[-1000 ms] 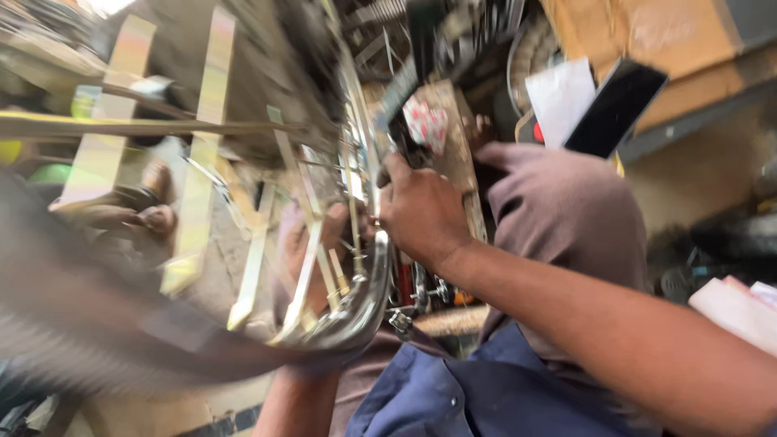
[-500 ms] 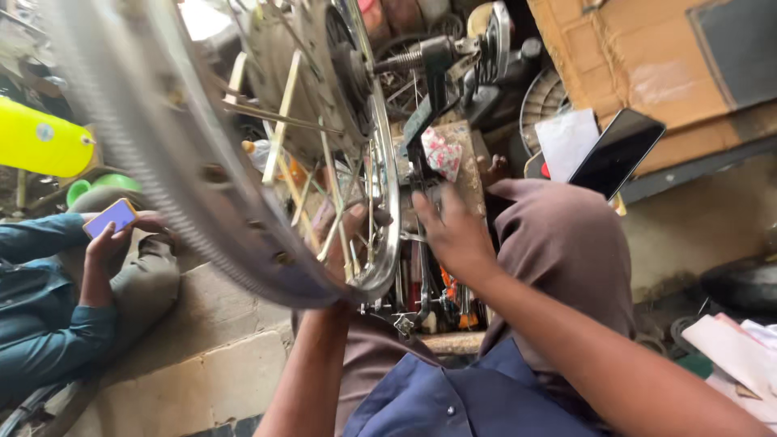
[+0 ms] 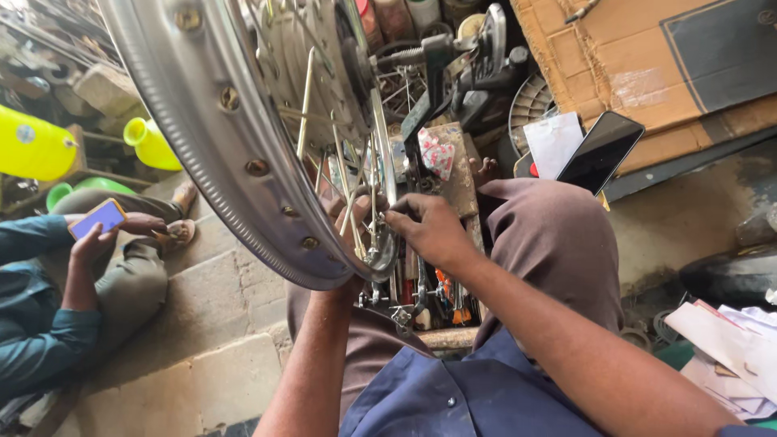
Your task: The person sits on the floor in front of a motorcycle wheel held in a truing stand and uses a spoke wrench to tighten and adjust spokes around the rim, spinning the wheel to check it and working around the rim section by section.
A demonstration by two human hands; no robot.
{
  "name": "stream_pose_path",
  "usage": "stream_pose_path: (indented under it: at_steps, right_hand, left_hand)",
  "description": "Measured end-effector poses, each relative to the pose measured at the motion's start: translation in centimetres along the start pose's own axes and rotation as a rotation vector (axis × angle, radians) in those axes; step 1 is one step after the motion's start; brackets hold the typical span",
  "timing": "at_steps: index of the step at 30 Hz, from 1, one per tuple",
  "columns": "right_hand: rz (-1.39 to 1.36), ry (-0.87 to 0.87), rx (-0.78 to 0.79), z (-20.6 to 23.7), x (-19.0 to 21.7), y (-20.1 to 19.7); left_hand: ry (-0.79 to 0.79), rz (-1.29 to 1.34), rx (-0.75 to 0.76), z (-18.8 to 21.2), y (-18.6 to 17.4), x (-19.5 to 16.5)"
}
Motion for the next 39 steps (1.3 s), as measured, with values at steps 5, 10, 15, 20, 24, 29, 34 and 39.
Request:
stream_pose_path:
  at_steps: [5, 10, 15, 20, 24, 29, 34, 39]
  right_hand:
    - [0.318, 0.025, -0.207, -1.4, 1.7, -0.5]
    - [0.448, 0.026, -0.223, -0.5, 2.7, -0.4]
    - [0.323, -0.106, -0.158, -0.2, 4.7, -0.6]
    - [-0.118, -0.318, -0.35, -1.7, 5.2, 0.1]
    - [0.084, -0.078, -0.325, 0.5, 0.3, -0.8]
    - [-0.07, 0.27, -0.017, 0.9, -3.5, -1.0]
    - [0.274, -0.168, -0.189, 0.2, 1.2, -1.8]
    - [0.601, -0.119, -0.073, 0.0, 2.8, -1.0]
  left_hand:
    - [0.0, -0.01, -0.06, 0.1, 0.5, -1.1]
    - [-0.072, 0.076, -0.013, 0.8, 0.1, -1.9]
    - [-0.2, 0.107, -0.096, 3.0, -2.7, -1.2]
    - [-0.115, 0.066, -0.097, 3.3, -3.2, -1.0]
    - [-0.05, 0.101, -0.064, 2.3, -2.0, -1.4]
    - [0.014, 0.169, -0.076, 1.7, -1.1, -2.2]
    - [-0.02, 0.201, 0.064, 2.1, -0.1, -1.7]
    - [0.013, 0.2, 0.097, 1.5, -0.5, -0.6]
Point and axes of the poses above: each hand's wrist, its own z-axis away from the middle knuckle, its own y-axis out of the palm, x = y × z, the point moved 4 cm from there along -z, towards the middle knuckle, and after that the axes turned 2 degrees about z, right-handed, at the moved point
